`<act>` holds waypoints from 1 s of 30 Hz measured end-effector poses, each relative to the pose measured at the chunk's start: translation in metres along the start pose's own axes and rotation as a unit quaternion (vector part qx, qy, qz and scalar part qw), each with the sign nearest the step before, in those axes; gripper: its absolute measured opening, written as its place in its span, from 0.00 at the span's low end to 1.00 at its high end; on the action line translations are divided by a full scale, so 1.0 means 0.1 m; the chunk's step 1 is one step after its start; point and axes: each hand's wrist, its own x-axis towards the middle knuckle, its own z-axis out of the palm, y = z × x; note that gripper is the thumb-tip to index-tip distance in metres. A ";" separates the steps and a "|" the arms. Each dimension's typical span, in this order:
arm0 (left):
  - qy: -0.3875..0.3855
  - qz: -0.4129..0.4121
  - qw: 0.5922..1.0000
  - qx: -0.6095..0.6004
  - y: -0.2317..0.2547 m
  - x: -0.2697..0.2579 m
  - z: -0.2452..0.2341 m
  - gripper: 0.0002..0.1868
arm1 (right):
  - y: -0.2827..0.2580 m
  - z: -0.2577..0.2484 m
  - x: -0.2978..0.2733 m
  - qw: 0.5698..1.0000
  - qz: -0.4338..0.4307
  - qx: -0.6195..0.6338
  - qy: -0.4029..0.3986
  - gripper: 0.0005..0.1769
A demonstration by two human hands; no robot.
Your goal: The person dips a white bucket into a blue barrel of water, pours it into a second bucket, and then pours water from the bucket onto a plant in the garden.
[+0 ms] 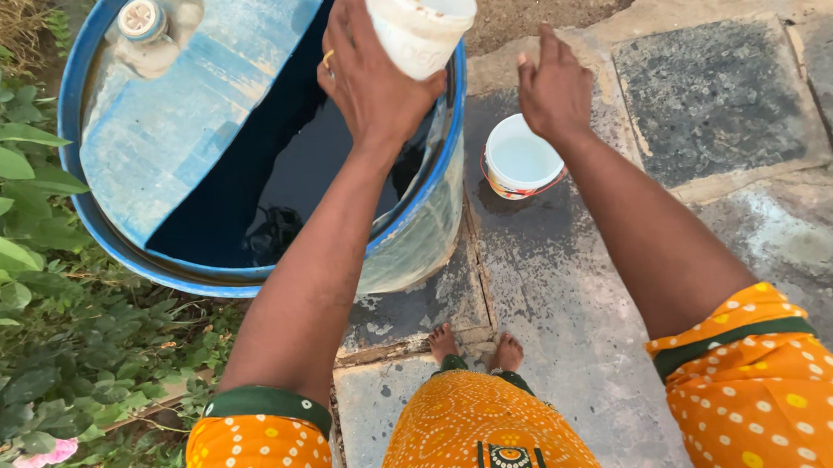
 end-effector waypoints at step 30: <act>-0.117 0.106 0.976 0.148 1.02 0.37 0.81 0.68 | 1.33 -0.74 0.16 0.994 0.098 -0.051 -0.018 0.32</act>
